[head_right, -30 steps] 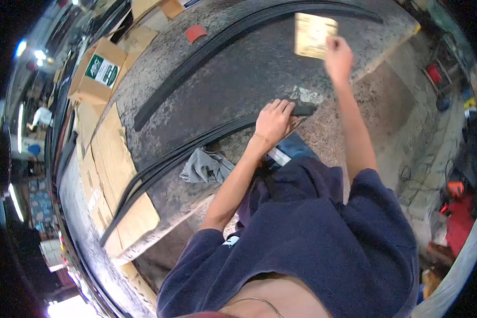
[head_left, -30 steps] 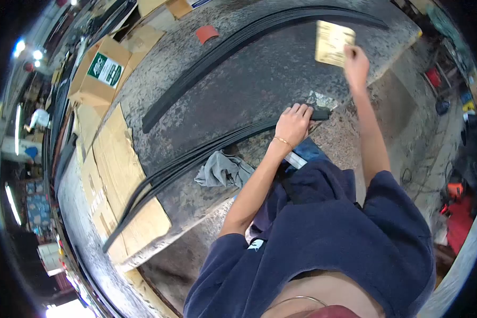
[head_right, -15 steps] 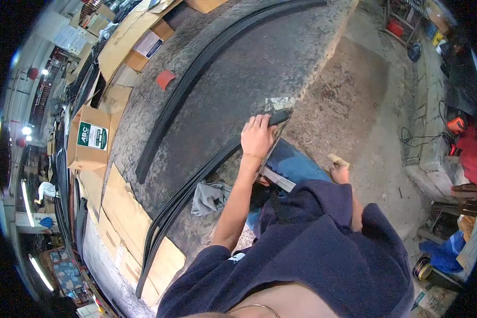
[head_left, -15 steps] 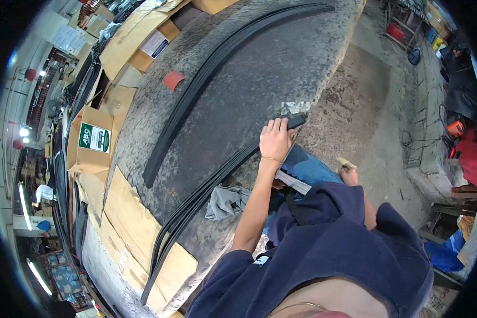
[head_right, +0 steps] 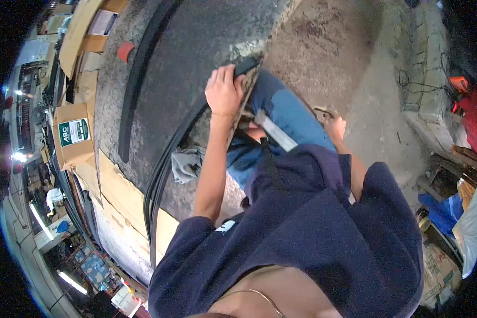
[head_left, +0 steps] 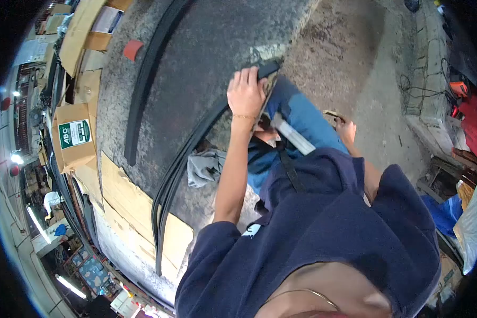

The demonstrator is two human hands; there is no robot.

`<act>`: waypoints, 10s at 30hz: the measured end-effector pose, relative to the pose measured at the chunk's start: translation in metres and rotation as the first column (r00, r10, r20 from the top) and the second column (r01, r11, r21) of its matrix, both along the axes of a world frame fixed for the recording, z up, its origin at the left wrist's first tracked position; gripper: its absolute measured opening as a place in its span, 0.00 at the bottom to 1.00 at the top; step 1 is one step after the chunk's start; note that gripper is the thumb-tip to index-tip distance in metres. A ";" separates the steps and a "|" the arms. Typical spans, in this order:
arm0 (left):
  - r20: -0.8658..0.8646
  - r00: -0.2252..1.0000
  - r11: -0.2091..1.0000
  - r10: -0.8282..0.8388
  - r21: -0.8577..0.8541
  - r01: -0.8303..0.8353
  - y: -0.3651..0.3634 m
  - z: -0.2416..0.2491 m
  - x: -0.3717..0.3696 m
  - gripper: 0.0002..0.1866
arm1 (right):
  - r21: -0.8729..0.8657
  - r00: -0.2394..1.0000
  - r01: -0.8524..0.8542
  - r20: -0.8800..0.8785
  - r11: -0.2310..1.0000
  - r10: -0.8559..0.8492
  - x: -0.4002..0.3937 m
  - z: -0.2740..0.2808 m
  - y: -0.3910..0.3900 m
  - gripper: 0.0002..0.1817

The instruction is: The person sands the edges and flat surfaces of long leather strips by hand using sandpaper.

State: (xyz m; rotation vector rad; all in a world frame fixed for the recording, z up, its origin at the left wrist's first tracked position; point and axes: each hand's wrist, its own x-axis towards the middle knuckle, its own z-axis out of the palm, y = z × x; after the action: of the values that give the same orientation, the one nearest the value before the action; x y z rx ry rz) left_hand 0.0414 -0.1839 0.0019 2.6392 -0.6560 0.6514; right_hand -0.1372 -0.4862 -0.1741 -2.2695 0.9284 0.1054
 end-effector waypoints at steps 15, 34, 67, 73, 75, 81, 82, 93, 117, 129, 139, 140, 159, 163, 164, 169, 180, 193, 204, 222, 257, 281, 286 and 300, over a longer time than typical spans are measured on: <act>0.014 1.000 1.000 0.028 0.009 -0.028 -0.005 0.007 0.000 0.17 | 0.051 0.993 -0.031 0.117 0.998 0.025 0.007 -0.034 -0.020 0.17; -0.216 0.961 0.985 -0.173 -0.019 0.173 -0.001 0.020 -0.010 0.17 | 0.176 0.763 0.037 0.630 0.984 -0.142 0.108 0.182 -0.099 0.18; -0.162 0.985 0.997 -0.066 -0.052 0.059 -0.022 0.017 -0.012 0.16 | -0.181 0.420 -0.667 0.710 0.722 0.566 0.137 0.153 0.114 0.37; -0.146 0.988 0.998 -0.050 -0.039 0.045 -0.024 0.017 -0.013 0.16 | -0.263 0.361 -0.648 0.720 0.715 0.592 0.129 0.149 0.122 0.37; -0.116 0.992 0.999 -0.052 -0.008 0.051 -0.024 0.017 -0.015 0.16 | -0.253 0.339 -0.656 0.743 0.711 0.577 0.130 0.149 0.122 0.37; -0.106 0.991 0.997 -0.076 -0.043 0.071 -0.021 0.014 -0.013 0.17 | 0.130 0.546 -0.501 0.815 0.856 0.196 0.135 0.164 0.120 0.36; -0.116 0.989 0.995 -0.092 -0.039 0.088 -0.021 0.015 -0.013 0.17 | 0.126 0.542 -0.497 0.818 0.859 0.193 0.131 0.163 0.118 0.36; -0.122 0.981 0.989 -0.151 -0.013 0.150 -0.022 0.019 -0.014 0.17 | -0.075 0.491 -0.594 0.755 0.801 0.435 0.118 0.160 0.107 0.35; -0.139 0.984 0.993 -0.108 0.036 0.114 -0.028 0.017 -0.017 0.18 | -0.055 0.512 -0.584 0.749 0.810 0.420 0.133 0.141 0.108 0.34; -0.182 0.977 0.991 -0.110 0.053 0.121 -0.029 0.020 -0.013 0.16 | -0.110 0.457 -0.610 0.760 0.785 0.462 0.114 0.153 0.119 0.36; -0.116 0.988 0.994 -0.106 0.012 0.108 -0.032 0.019 -0.013 0.15 | 0.283 0.834 -0.335 0.534 0.899 0.143 0.119 0.157 0.102 0.28; -0.119 0.987 0.994 -0.104 0.016 0.106 -0.032 0.019 -0.013 0.15 | 0.079 0.718 -0.366 0.658 0.927 0.228 0.122 0.136 0.097 0.30; -0.074 0.991 0.993 -0.115 -0.007 0.115 -0.030 0.017 -0.011 0.16 | -0.081 0.498 -0.574 0.755 0.814 0.427 0.112 0.163 0.125 0.39; -0.086 0.990 0.994 -0.112 -0.019 0.111 -0.031 0.017 -0.011 0.17 | -0.075 0.488 -0.598 0.756 0.798 0.436 0.117 0.146 0.110 0.40; -0.081 0.991 0.994 -0.110 -0.019 0.109 -0.030 0.017 -0.012 0.17 | -0.064 0.494 -0.592 0.758 0.803 0.425 0.119 0.137 0.107 0.40; -0.076 0.990 0.993 -0.120 -0.023 0.119 -0.030 0.018 -0.011 0.18 | -0.121 0.431 -0.573 0.796 0.810 0.424 0.113 0.161 0.116 0.40; -0.109 0.988 0.994 -0.107 -0.001 0.107 -0.029 0.017 -0.014 0.18 | -0.116 0.412 -0.590 0.808 0.799 0.422 0.117 0.151 0.126 0.37; -0.124 0.988 0.995 -0.090 0.030 0.095 -0.029 0.015 -0.013 0.16 | -0.198 0.361 -0.550 0.819 0.811 0.445 0.115 0.145 0.130 0.38; -0.095 0.992 0.996 -0.084 -0.012 0.083 -0.033 0.016 -0.014 0.16 | 0.006 0.454 -0.554 0.840 0.833 0.296 0.122 0.145 0.130 0.35; -0.110 0.992 0.998 -0.067 0.011 0.068 -0.031 0.016 -0.015 0.16 | -0.013 0.503 -0.490 0.812 0.871 0.295 0.127 0.138 0.108 0.33; -0.085 0.992 0.995 -0.093 0.013 0.094 -0.032 0.015 -0.013 0.15 | -0.049 0.537 -0.480 0.772 0.876 0.338 0.127 0.115 0.110 0.35; 0.011 0.989 0.980 -0.146 0.141 0.143 -0.023 0.011 -0.002 0.22 | -0.096 0.468 -0.500 0.806 0.861 0.362 0.128 0.160 0.114 0.38; 0.043 0.989 0.964 -0.141 0.233 0.127 -0.023 0.009 -0.004 0.23 | 0.000 0.625 -0.523 0.680 0.852 0.384 0.125 0.149 0.117 0.38; 0.049 0.980 0.951 -0.192 0.254 0.173 -0.021 0.008 -0.004 0.23 | 0.101 0.761 -0.515 0.510 0.851 0.400 0.130 0.154 0.119 0.35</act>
State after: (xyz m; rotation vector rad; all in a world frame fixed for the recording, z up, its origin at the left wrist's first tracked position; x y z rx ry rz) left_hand 0.0371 -0.2045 0.0100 2.7438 -1.0532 0.6512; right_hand -0.0070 -0.3676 -0.0197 -2.1058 0.0750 -0.1183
